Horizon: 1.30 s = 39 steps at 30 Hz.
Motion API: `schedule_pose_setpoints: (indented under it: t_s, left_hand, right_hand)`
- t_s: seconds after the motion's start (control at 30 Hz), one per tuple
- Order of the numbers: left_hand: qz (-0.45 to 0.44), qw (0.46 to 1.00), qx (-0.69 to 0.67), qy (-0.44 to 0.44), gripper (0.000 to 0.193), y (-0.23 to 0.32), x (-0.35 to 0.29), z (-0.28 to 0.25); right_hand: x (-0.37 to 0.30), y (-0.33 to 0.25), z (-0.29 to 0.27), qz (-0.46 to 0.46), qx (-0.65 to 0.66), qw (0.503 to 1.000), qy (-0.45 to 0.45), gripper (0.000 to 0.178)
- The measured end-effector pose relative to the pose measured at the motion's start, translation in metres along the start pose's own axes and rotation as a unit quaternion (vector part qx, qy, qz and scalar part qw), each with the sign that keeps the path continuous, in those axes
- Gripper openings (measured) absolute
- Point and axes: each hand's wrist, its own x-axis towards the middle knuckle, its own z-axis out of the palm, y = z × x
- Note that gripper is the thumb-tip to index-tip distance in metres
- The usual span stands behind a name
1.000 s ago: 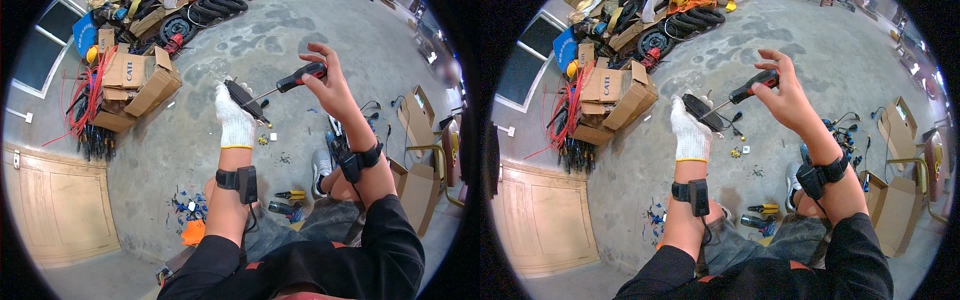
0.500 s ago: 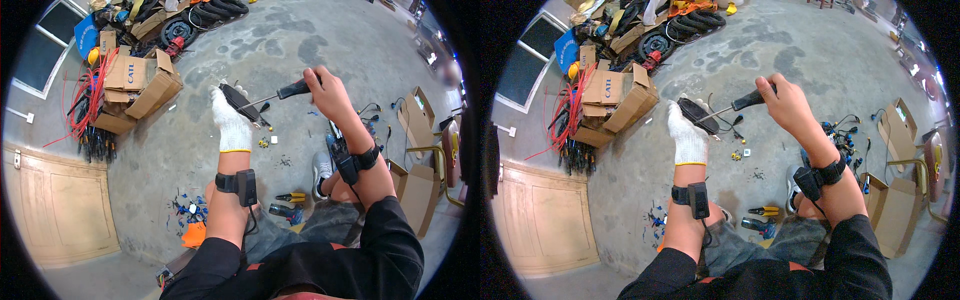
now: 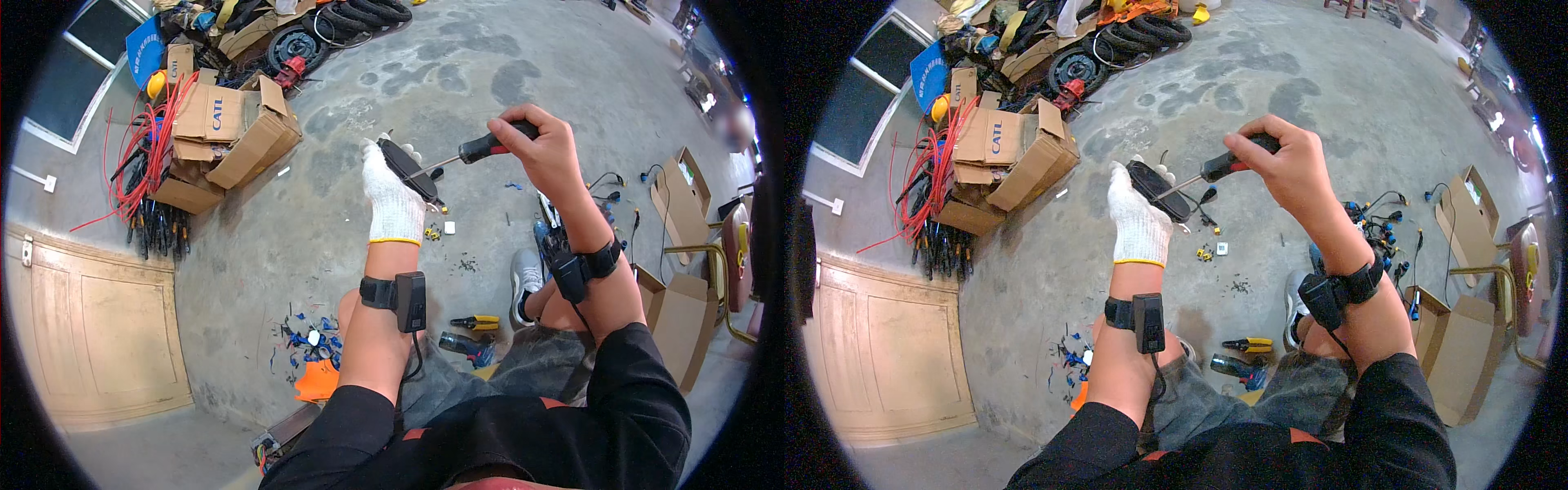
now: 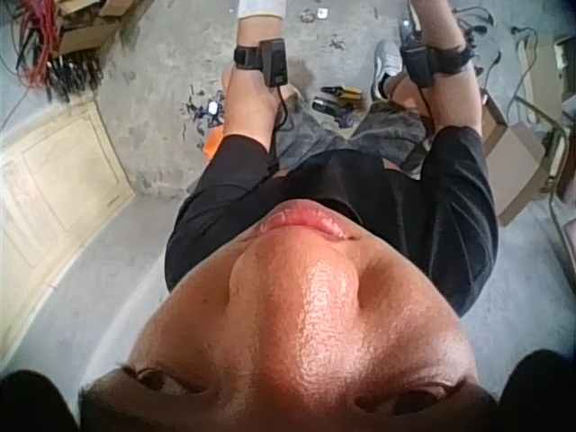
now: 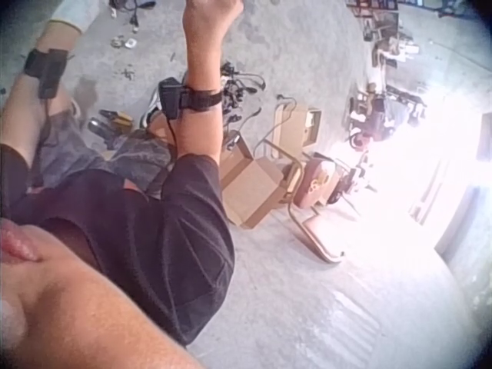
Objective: Using a screwdriver to repair or disassemble a motorcycle instrument cluster.
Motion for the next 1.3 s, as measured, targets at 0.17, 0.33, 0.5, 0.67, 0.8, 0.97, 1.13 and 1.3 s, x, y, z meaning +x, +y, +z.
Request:
schedule_pose_setpoints:
  t_s: [0.17, 0.33, 0.5, 0.67, 0.8, 0.97, 1.13, 1.3]
  left_hand:
    - [0.018, 1.0, -0.013, -0.008, 0.044, 0.004, 0.008, -0.007]
    - [0.007, 1.0, 0.002, -0.006, 0.043, 0.005, -0.012, 0.007]
    - [-0.021, 1.0, 0.013, 0.003, 0.042, 0.008, -0.011, 0.007]
    - [0.017, 0.999, -0.023, -0.022, 0.044, 0.001, 0.017, -0.01]
    - [0.018, 0.999, -0.014, -0.033, 0.044, 0.003, 0.018, -0.01]
    - [0.017, 0.999, -0.018, -0.041, 0.044, 0.002, 0.01, -0.003]
    - [-0.017, 0.999, 0.02, -0.022, 0.044, 0.004, -0.012, 0.006]
    - [-0.024, 0.999, 0.027, -0.013, 0.044, 0.005, -0.018, 0.011]
  right_hand:
    - [0.007, -0.006, 0.0, 0.157, -0.173, 0.971, -0.049, 0.025]
    - [-0.004, 0.003, 0.007, -0.146, 0.133, 0.979, -0.04, 0.05]
    - [-0.001, -0.007, 0.002, -0.103, 0.108, 0.985, -0.083, 0.041]
    - [0.004, -0.013, -0.009, 0.087, 0.021, 0.992, -0.091, 0.031]
    - [0.006, -0.025, -0.012, 0.181, -0.154, 0.968, -0.082, 0.042]
    - [0.002, 0.001, 0.002, -0.087, -0.097, 0.99, 0.046, 0.046]
    - [-0.009, -0.002, 0.004, -0.174, 0.18, 0.965, -0.081, 0.043]
    - [0.002, 0.005, 0.002, -0.104, 0.102, 0.988, -0.043, 0.033]
